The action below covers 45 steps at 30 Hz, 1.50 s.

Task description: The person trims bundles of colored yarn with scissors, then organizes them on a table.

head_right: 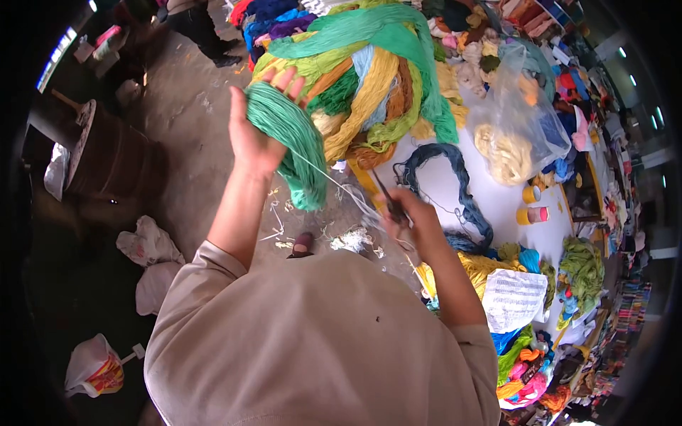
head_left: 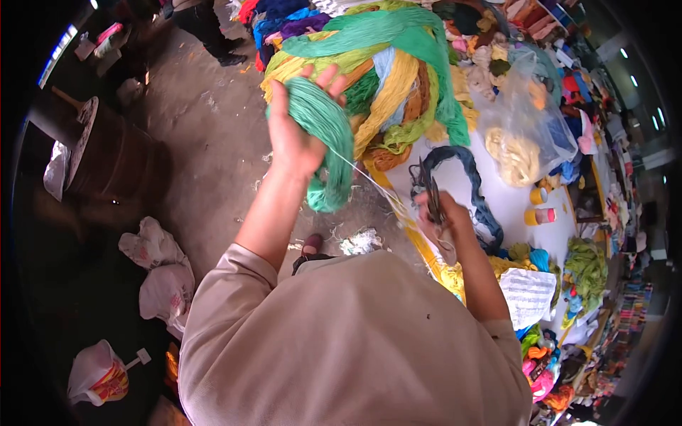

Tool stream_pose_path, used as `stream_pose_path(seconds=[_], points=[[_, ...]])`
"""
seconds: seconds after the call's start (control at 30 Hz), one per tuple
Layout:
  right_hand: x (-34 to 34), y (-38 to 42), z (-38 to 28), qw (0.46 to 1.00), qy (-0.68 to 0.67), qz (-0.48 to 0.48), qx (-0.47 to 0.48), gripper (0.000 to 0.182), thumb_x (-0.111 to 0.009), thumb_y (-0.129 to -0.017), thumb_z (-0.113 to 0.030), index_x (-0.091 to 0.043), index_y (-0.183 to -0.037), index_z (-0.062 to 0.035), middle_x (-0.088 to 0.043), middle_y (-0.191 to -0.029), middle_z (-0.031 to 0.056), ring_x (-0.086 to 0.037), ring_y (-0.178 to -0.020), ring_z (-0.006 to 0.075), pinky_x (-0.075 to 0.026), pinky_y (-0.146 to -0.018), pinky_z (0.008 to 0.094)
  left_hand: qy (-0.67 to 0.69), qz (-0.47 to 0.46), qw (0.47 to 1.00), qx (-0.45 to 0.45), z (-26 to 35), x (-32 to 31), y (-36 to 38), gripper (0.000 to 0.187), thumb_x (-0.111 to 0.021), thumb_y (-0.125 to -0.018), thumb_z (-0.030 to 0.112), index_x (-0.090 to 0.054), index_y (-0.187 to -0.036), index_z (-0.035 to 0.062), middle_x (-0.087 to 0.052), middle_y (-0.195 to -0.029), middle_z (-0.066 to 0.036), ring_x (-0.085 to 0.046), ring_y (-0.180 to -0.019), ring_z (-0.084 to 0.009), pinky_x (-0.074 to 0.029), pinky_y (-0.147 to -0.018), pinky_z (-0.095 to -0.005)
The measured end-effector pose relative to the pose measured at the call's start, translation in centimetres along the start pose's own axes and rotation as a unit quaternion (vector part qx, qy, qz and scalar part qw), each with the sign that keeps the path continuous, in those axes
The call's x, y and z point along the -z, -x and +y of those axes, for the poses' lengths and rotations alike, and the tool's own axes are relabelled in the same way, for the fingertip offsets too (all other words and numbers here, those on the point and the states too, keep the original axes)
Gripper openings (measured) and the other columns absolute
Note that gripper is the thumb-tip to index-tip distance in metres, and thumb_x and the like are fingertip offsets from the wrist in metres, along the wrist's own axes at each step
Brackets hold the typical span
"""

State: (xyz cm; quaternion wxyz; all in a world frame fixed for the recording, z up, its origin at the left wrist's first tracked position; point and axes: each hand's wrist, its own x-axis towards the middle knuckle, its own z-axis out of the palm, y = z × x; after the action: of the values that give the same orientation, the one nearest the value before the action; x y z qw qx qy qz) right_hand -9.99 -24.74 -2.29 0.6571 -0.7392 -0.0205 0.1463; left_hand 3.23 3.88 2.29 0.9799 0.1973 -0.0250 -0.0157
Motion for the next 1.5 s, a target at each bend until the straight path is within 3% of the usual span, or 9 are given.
stream_pose_path(seconds=[0.1, 0.2, 0.33, 0.43, 0.47, 0.57, 0.8, 1.33, 1.5], points=[[2.1, 2.7, 5.1, 0.978, 0.102, 0.034, -0.181, 0.025, -0.05, -0.098, -0.017, -0.061, -0.119, -0.0075, -0.067, -0.085, 0.009, -0.065, -0.077, 0.015, -0.051, -0.073, 0.0285, -0.129, -0.03, 0.988, -0.075, 0.9, 1.1, -0.5, 0.072, -0.033, -0.101, 0.061, -0.038, -0.146, 0.0054, -0.053, -0.14, -0.019, -0.054, -0.125, -0.0312, -0.041, -0.106, -0.0445], [3.3, 3.8, 8.6, 0.911, 0.4, 0.065, -0.073, 0.035, -0.057, -0.089, 0.001, -0.061, -0.122, -0.0105, -0.071, -0.102, 0.007, -0.065, -0.082, 0.014, -0.053, -0.077, 0.0275, -0.36, -0.149, 0.918, -0.07, -0.4, 1.0, 0.7, 0.061, -0.046, -0.103, 0.047, -0.041, -0.145, 0.003, -0.054, -0.139, -0.02, -0.057, -0.121, -0.0254, -0.044, -0.103, -0.0419], [0.0, 0.8, 1.0, 0.957, 0.144, 0.088, 0.237, 0.063, -0.073, -0.084, -0.004, -0.043, -0.139, 0.0, -0.06, -0.127, 0.0136, -0.059, -0.108, 0.0186, -0.047, -0.093, 0.0338, -0.71, -0.321, 0.599, -0.184, -2.3, -2.5, 3.2, 0.079, -0.076, -0.081, 0.034, -0.044, -0.147, 0.0048, -0.048, -0.148, -0.015, -0.04, -0.14, -0.0365, -0.034, -0.111, -0.0467], [-3.1, 0.1, -5.8, 0.973, -0.009, 0.053, 0.226, 0.055, -0.081, -0.081, -0.013, -0.055, -0.129, -0.0013, -0.06, -0.096, 0.0027, -0.053, -0.085, 0.0096, -0.044, -0.077, 0.0233, -0.777, -0.398, 0.433, -0.223, -3.7, -4.1, 3.9, 0.065, -0.071, -0.083, 0.045, -0.056, -0.141, 0.0193, -0.036, -0.158, -0.012, -0.021, -0.15, -0.0347, -0.018, -0.118, -0.0549], [-3.4, 0.4, -8.0, 0.976, 0.076, 0.053, 0.199, 0.064, -0.079, -0.084, -0.044, -0.057, -0.126, -0.0007, -0.057, -0.085, 0.0001, -0.053, -0.077, 0.0073, -0.041, -0.069, 0.0215, -0.777, -0.398, 0.433, -0.225, -3.4, -4.2, 4.0, 0.065, -0.071, -0.083, 0.045, -0.056, -0.141, 0.0193, -0.036, -0.158, -0.012, -0.021, -0.15, -0.0347, -0.018, -0.118, -0.0549], [-2.7, 1.0, -11.0, 0.981, 0.145, 0.003, 0.131, 0.072, -0.071, -0.081, -0.064, -0.063, -0.117, -0.0028, -0.053, -0.067, -0.0054, -0.047, -0.059, 0.0036, -0.035, -0.054, 0.0202, -0.799, -0.394, 0.375, -0.257, -2.4, -3.8, 3.9, 0.062, -0.068, -0.082, 0.053, -0.06, -0.136, 0.0249, -0.033, -0.16, -0.002, -0.017, -0.152, -0.0303, -0.009, -0.12, -0.0558], [-3.0, 1.5, -14.3, 0.981, 0.14, -0.114, -0.068, 0.055, -0.07, -0.088, -0.054, -0.068, -0.111, -0.0046, -0.055, -0.066, -0.0036, -0.05, -0.059, 0.0044, -0.037, -0.054, 0.0207, -0.761, -0.5, 0.343, -0.233, -1.8, 0.5, 3.7, 0.06, -0.045, -0.09, 0.062, -0.054, -0.138, 0.0274, -0.034, -0.16, -0.005, -0.018, -0.152, -0.0269, -0.001, -0.122, -0.0567], [-2.7, -0.1, -14.3, 0.949, 0.245, -0.14, -0.139, 0.029, -0.07, -0.093, -0.034, -0.068, -0.105, -0.0079, -0.057, -0.068, -0.0047, -0.05, -0.058, 0.0038, -0.04, -0.053, 0.021, -0.733, -0.481, 0.454, -0.156, -4.3, 1.8, 5.5, 0.039, -0.05, -0.098, 0.046, -0.063, -0.128, 0.0262, -0.048, -0.149, -0.003, -0.042, -0.139, -0.0182, -0.021, -0.121, -0.0461], [-2.2, -0.2, -14.2, 0.94, 0.267, -0.141, -0.16, 0.027, -0.071, -0.092, -0.032, -0.069, -0.104, -0.0084, -0.056, -0.067, -0.0048, -0.05, -0.057, 0.0039, -0.04, -0.053, 0.0215, -0.745, -0.491, 0.411, -0.185, -4.4, 2.7, 5.2, 0.045, -0.046, -0.101, 0.048, -0.061, -0.133, 0.021, -0.045, -0.152, -0.007, -0.033, -0.145, -0.0336, -0.019, -0.12, -0.0512]])
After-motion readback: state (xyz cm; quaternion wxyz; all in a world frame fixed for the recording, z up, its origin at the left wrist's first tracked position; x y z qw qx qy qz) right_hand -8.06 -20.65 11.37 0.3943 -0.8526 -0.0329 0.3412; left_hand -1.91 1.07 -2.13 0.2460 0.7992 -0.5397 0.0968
